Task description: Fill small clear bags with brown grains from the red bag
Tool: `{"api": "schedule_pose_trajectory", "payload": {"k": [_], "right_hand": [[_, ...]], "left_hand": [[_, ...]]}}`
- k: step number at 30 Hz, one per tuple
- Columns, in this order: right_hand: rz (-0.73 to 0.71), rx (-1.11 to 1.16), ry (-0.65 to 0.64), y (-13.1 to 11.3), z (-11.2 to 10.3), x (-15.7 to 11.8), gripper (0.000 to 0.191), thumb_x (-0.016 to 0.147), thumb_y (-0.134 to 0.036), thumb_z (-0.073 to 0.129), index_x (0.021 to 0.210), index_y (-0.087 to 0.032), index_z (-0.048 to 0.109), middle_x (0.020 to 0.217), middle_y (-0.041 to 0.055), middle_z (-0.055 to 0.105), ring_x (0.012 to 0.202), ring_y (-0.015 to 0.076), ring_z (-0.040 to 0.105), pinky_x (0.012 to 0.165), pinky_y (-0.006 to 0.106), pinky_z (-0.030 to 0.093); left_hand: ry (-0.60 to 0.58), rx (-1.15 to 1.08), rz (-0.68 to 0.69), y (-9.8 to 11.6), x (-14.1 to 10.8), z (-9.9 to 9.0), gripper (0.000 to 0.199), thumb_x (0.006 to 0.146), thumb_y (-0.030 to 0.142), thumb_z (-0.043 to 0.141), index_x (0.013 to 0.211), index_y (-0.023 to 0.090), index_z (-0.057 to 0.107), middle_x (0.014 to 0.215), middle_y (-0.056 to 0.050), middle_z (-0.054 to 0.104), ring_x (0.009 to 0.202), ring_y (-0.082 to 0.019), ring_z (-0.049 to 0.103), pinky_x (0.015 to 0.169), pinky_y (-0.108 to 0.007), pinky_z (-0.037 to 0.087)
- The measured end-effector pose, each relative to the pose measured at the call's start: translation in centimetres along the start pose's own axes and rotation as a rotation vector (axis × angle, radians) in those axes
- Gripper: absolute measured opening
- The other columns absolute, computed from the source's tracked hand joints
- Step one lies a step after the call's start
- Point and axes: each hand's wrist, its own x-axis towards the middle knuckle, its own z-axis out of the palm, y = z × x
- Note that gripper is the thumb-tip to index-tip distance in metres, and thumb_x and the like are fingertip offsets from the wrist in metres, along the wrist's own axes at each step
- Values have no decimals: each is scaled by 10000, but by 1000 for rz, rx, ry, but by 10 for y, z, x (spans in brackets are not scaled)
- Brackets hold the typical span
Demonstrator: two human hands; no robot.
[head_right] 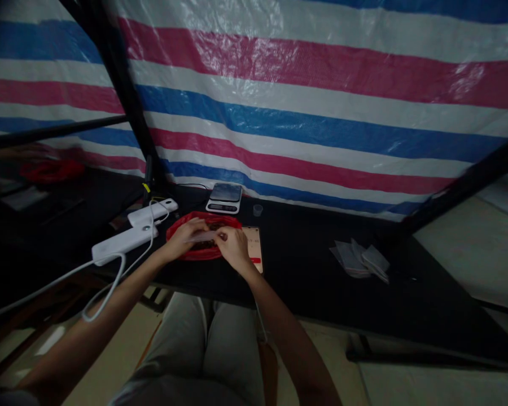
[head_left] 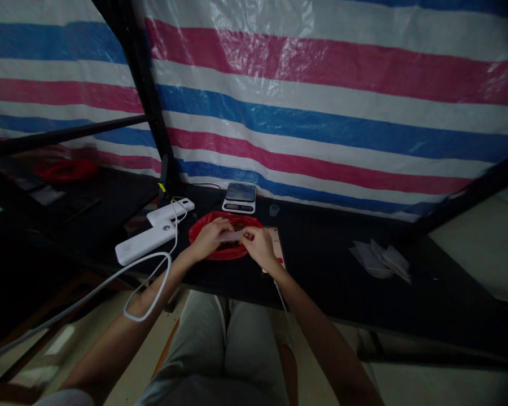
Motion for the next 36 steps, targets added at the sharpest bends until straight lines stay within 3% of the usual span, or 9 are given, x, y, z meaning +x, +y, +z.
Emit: {"api": "schedule_pose_trajectory", "payload": {"k": [4,8,12,17,20,23,28,33,36], "right_hand": [[35,159,-51,4,3,4,166,731,-167,505,684,-206,660,630,-11,656,596,132,577,563,220,378],[58,321,-37,15,9,9,192,791,-281,482,732,-190,641,669,7,665,607,134,594,587,225,411],[40,342,-70,20,13,11,211,788,-327,500,714,-178,629,657,10,658,577,128,582,557,215,407],[33,57,-81,12,9,12,164,759,-166,496,731,-211,651,687,0,666,630,134,584,571,216,377],[52,-59,-57,6,7,13,184,754,-146,491,776,-230,654,733,1,674,671,138,591,582,216,367],[21,-7,-116,6,5,16,167,765,-167,494,782,-226,649,710,-7,674,643,130,590,579,209,371],[-17,70,-195,12,5,19,172,777,-238,498,689,-197,639,676,11,666,647,145,594,608,222,400],[2,302,-236,20,13,22,254,693,-67,450,743,-199,661,762,11,675,714,148,604,662,240,431],[4,365,-281,26,12,29,249,706,-97,436,770,-181,662,711,12,666,627,131,598,583,222,440]], "left_hand": [[18,-127,-40,-4,-1,2,131,774,231,505,746,140,595,756,-19,581,762,-151,504,713,-261,367],[59,-269,-120,-13,-1,9,209,799,290,481,806,129,614,825,-45,613,814,-168,536,774,-281,390],[51,-397,-128,-18,-2,16,263,810,333,471,930,141,606,911,-60,627,903,-190,544,836,-301,389],[-3,-403,-122,-20,-4,18,210,782,290,484,694,120,571,714,-20,565,681,-139,513,648,-231,392],[-15,-405,-128,-22,-3,16,170,771,252,481,687,120,548,683,-1,540,654,-123,490,612,-211,369],[-29,-418,-156,-24,-2,16,187,782,259,461,701,121,558,687,-7,556,656,-128,501,608,-214,375],[-14,-475,-112,-24,-2,17,231,818,286,433,835,127,600,828,-49,611,799,-162,537,756,-260,393],[-38,-404,-119,-24,-4,15,175,774,230,475,697,114,583,697,-17,562,676,-137,499,629,-222,373],[-14,-442,-116,-23,0,15,177,767,220,473,670,113,576,657,-3,542,636,-124,484,592,-211,352]]}}
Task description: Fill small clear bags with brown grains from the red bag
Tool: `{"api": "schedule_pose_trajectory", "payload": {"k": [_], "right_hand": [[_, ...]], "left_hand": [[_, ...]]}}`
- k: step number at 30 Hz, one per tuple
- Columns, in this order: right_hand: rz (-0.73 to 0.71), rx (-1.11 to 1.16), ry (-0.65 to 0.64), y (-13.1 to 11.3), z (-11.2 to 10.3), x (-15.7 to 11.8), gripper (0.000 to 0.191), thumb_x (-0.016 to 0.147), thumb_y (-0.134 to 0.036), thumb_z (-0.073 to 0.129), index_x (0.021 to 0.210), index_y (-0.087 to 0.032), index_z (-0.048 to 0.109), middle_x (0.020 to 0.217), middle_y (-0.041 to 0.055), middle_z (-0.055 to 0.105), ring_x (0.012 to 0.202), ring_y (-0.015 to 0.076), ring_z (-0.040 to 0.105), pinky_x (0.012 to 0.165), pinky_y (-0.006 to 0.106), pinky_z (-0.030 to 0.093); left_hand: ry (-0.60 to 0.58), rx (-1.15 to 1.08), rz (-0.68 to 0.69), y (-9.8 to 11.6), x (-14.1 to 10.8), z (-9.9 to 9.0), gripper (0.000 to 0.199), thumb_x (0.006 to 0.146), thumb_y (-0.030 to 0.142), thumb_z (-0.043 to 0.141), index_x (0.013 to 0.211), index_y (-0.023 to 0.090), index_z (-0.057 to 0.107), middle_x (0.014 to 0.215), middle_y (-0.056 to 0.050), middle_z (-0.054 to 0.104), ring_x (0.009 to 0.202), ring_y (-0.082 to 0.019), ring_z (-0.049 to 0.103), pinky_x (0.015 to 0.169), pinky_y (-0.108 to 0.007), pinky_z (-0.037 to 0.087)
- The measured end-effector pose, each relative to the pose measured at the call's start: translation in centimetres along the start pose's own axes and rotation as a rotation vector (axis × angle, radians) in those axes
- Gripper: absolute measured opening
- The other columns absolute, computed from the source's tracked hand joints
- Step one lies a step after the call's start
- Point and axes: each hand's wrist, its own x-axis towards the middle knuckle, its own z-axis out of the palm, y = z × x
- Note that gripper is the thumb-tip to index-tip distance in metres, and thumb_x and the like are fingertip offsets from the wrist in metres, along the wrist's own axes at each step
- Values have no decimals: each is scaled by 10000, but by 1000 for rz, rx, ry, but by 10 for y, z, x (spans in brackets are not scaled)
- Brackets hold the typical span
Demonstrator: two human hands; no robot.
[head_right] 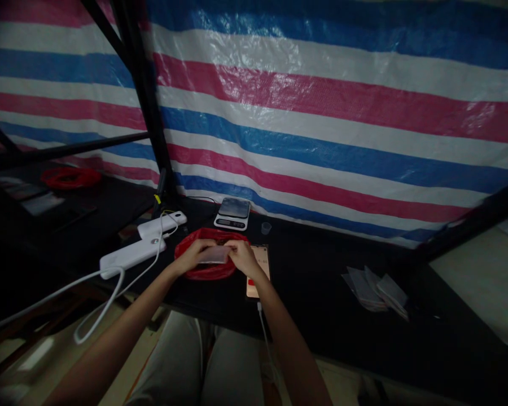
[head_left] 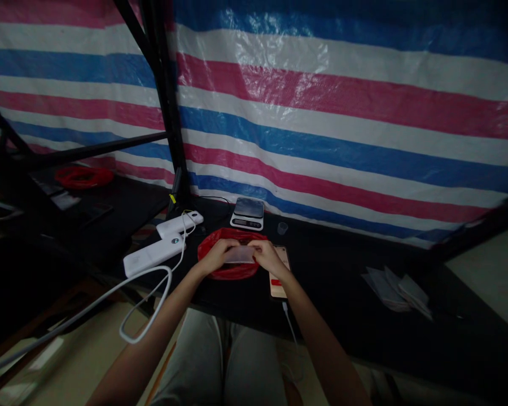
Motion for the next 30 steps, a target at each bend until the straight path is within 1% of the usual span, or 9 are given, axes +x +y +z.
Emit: {"api": "schedule_pose_trajectory", "payload": {"k": [4,7,9,13,16,19,22,26,30], "right_hand": [[13,60,-123,1,-22,9,225,755,-211,441,814,-142,646,589,5,634,361,78,464,376,186,347],[23,104,-204,0,-40,16,244,762,-295,479,817,-121,640,596,25,639,349,74,448,354,188,332],[36,133,-205,0,-45,19,240,738,-330,528,774,-122,642,584,25,632,360,73,446,362,189,335],[49,135,-103,7,-40,21,207,727,-322,540,696,-135,624,521,0,589,344,66,404,347,185,292],[35,131,-53,14,-33,20,207,740,-317,531,694,-138,624,518,3,586,401,90,465,394,195,333],[-10,75,-56,16,-31,17,245,760,-345,525,786,-136,650,613,30,642,538,137,563,511,229,414],[-67,-83,-45,10,-31,15,280,786,-371,499,855,-156,665,750,52,682,673,176,605,600,257,437],[-131,-278,-2,0,-29,11,242,799,-279,474,689,-178,665,642,29,663,599,164,588,595,249,404],[-110,-252,0,-3,-26,6,266,804,-317,473,669,-173,651,617,20,652,568,154,576,560,230,385]], "left_hand": [[20,-120,-29,2,13,1,204,765,271,487,696,108,588,657,-8,553,642,-129,491,603,-214,362],[26,-197,-62,1,27,2,199,750,288,516,737,106,596,701,-14,576,677,-136,505,627,-220,378],[19,-230,-70,-1,34,2,169,734,265,535,759,110,598,725,-11,583,687,-131,507,639,-221,384],[1,-230,-31,-8,42,3,105,709,202,546,718,109,593,701,-1,569,680,-120,501,650,-218,385],[17,-200,-40,-9,40,4,150,738,235,535,755,102,604,713,-11,580,683,-126,509,641,-220,392],[12,-133,-61,-5,35,4,242,773,314,522,818,100,623,758,-31,615,710,-146,531,650,-233,409],[14,-75,-11,2,30,2,287,813,346,473,901,123,631,883,-45,640,808,-165,548,731,-252,418],[13,-5,19,8,22,2,289,842,317,426,853,123,640,841,-47,651,771,-158,554,745,-249,413],[101,-22,14,15,13,4,300,841,349,435,921,135,628,896,-48,649,817,-165,552,764,-244,401]]}}
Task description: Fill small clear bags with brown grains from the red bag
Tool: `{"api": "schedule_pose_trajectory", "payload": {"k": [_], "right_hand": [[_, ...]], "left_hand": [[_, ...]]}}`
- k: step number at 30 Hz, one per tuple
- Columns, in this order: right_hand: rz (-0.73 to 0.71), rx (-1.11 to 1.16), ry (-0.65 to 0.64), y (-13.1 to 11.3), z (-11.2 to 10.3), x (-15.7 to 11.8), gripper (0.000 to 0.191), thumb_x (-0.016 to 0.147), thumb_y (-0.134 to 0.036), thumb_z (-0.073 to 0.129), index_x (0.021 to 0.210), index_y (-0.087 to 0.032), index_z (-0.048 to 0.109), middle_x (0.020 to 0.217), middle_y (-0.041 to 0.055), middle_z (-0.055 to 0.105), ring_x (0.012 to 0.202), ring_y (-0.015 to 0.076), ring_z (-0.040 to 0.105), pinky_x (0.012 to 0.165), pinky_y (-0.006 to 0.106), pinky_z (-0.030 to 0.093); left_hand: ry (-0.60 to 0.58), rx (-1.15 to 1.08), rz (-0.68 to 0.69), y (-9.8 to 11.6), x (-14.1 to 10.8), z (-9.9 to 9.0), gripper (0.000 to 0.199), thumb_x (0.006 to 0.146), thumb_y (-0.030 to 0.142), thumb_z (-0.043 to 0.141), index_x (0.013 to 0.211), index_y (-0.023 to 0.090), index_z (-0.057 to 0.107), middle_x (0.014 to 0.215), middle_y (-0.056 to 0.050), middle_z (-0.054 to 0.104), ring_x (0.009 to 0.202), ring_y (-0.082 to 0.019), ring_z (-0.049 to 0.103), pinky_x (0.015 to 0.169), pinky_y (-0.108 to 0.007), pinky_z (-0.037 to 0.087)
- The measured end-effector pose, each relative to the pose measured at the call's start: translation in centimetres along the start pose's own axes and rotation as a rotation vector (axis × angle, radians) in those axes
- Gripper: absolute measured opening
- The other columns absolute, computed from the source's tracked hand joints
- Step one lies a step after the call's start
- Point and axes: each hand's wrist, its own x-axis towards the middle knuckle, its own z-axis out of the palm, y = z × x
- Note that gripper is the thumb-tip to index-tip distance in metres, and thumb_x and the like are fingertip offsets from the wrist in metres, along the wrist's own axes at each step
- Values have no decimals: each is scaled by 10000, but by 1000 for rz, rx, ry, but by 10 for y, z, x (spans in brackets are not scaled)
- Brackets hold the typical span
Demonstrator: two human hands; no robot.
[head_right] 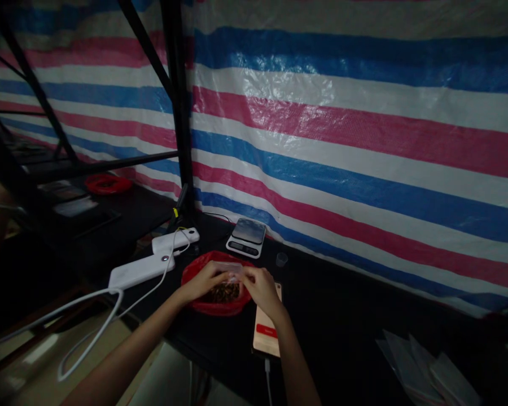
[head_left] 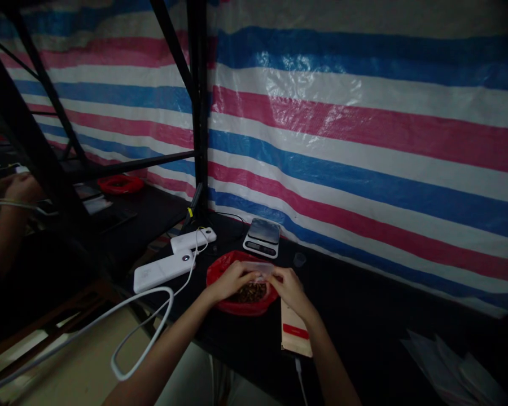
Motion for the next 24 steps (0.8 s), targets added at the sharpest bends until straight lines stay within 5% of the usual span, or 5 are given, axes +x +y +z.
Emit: {"api": "schedule_pose_trajectory", "payload": {"k": [7,12,16,21,24], "right_hand": [[41,10,45,-3,-2,-25,456,845,-418,396,519,-154,575,437,-2,527,456,102,463,485,210,323],[127,95,-41,-14,-6,-61,456,848,-397,406,481,-156,532,432,-16,511,450,87,459,473,197,314],[193,103,-145,-26,-13,-91,393,840,-371,433,534,-153,548,459,-32,527,447,77,472,483,186,324],[257,131,70,-27,-13,-113,268,809,-378,480,698,-158,587,599,-27,571,534,88,508,500,179,358],[309,226,183,-28,4,-113,283,825,-387,440,912,-163,589,608,-24,571,495,97,512,461,188,380]], "left_hand": [[-84,-48,-91,4,-22,14,527,862,462,330,572,100,580,491,14,482,489,-85,422,533,-191,333],[-2,-18,-81,19,-29,30,378,823,459,419,848,143,625,801,-32,628,757,-171,545,720,-254,403],[46,-250,18,34,-15,42,294,821,386,455,953,160,589,933,-52,617,895,-189,547,808,-276,399],[96,-394,-23,41,-7,71,240,837,345,437,839,150,576,789,-29,604,755,-154,562,693,-234,409],[251,-363,-30,46,-16,88,200,846,306,427,926,169,550,861,-31,594,825,-156,552,749,-245,397]]}}
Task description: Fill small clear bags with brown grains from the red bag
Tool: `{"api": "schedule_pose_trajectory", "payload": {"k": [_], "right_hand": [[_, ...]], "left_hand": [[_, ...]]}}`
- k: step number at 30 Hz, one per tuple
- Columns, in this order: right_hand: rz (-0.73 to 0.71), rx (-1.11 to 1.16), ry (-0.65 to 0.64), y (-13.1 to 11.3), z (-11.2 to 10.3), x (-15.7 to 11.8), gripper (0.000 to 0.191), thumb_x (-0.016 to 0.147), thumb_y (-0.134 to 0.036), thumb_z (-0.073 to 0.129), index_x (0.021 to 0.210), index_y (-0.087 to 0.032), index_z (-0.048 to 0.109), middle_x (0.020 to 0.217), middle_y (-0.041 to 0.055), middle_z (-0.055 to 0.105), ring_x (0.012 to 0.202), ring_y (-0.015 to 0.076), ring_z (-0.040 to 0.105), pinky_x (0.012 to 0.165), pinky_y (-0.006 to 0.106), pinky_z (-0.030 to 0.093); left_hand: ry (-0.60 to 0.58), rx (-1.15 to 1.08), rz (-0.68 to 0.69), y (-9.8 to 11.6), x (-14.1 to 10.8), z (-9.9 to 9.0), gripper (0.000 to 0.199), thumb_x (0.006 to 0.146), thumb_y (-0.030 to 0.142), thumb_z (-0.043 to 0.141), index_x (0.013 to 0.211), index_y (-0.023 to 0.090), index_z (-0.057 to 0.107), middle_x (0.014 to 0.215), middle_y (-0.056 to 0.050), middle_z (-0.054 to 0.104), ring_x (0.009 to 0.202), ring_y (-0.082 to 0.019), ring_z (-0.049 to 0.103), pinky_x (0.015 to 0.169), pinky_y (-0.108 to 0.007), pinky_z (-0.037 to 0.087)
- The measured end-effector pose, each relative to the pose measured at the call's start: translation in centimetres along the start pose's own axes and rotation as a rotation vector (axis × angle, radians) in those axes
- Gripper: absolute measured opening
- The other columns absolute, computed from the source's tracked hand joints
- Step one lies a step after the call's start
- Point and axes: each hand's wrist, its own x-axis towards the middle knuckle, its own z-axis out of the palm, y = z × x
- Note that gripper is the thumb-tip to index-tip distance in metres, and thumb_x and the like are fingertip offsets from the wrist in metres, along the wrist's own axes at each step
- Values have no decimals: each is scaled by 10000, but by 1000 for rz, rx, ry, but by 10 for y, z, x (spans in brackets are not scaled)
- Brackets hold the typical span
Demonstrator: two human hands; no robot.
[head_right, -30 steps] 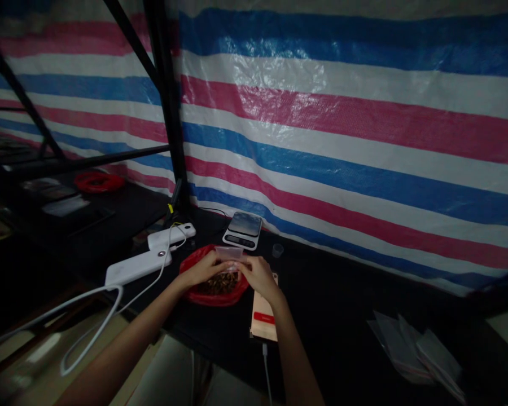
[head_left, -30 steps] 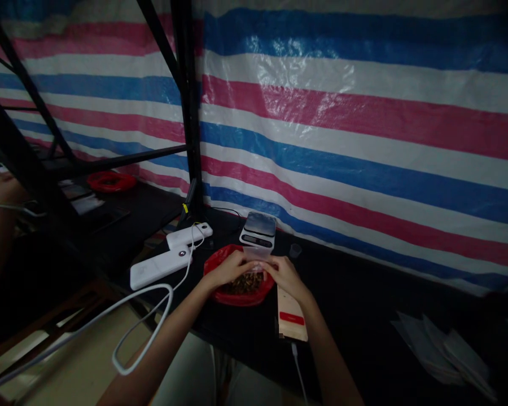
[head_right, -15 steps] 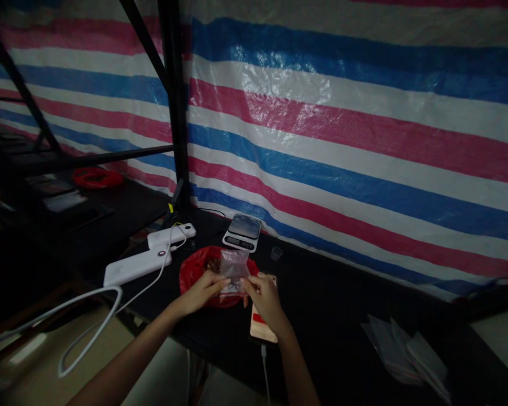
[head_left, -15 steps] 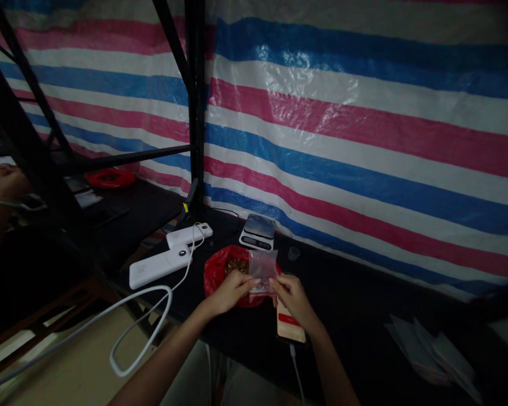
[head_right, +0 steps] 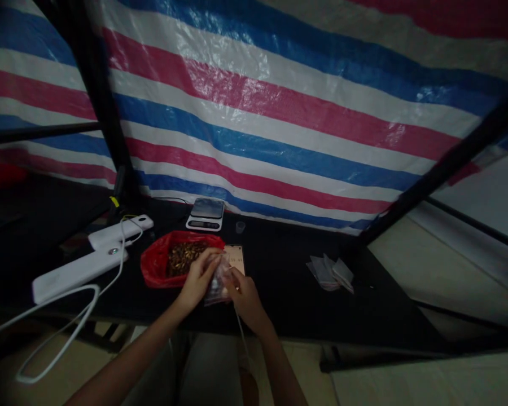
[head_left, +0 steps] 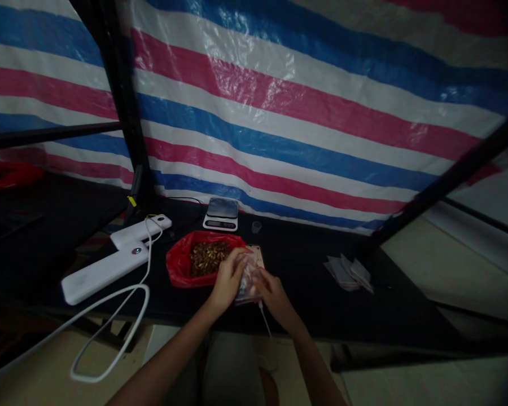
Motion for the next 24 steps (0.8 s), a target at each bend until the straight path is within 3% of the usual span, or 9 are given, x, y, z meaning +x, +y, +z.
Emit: {"api": "schedule_pose_trajectory", "payload": {"k": [2,5,8,12,17,24], "right_hand": [[16,16,33,-4,18,3,332,850,-358,387,1060,-166,557,621,-10,598,472,110,526,471,211,413],[-3,-76,150,-18,48,15,373,860,-271,335,1164,-165,523,791,62,665,632,165,608,612,271,465],[-39,-185,220,-33,72,35,373,846,-210,336,1136,-138,560,911,120,667,807,218,622,727,319,456],[-85,-153,203,-42,94,57,370,856,-200,330,1134,-131,563,987,131,654,871,219,615,782,324,446],[-66,-112,141,-42,112,67,357,862,-208,340,1134,-147,563,1008,137,645,905,241,603,802,353,433],[-90,-60,133,-34,113,67,336,858,-201,347,1093,-194,587,992,101,653,909,231,600,790,341,439]], "left_hand": [[89,3,7,1,-6,5,196,849,295,423,964,177,530,908,-37,590,860,-157,547,780,-253,391],[185,15,18,1,-4,-1,191,848,313,423,902,169,536,863,-33,589,815,-148,546,758,-246,398],[280,73,36,0,6,-22,198,838,335,434,831,164,534,764,-12,569,715,-128,529,681,-225,401],[325,194,43,-3,15,-52,188,839,328,426,826,165,518,733,1,548,675,-115,514,640,-210,394],[386,321,42,-6,12,-68,173,838,305,420,792,164,509,735,1,545,688,-115,520,648,-212,397],[399,389,44,-7,8,-65,184,828,301,443,732,164,520,657,17,541,602,-105,508,575,-202,372]]}}
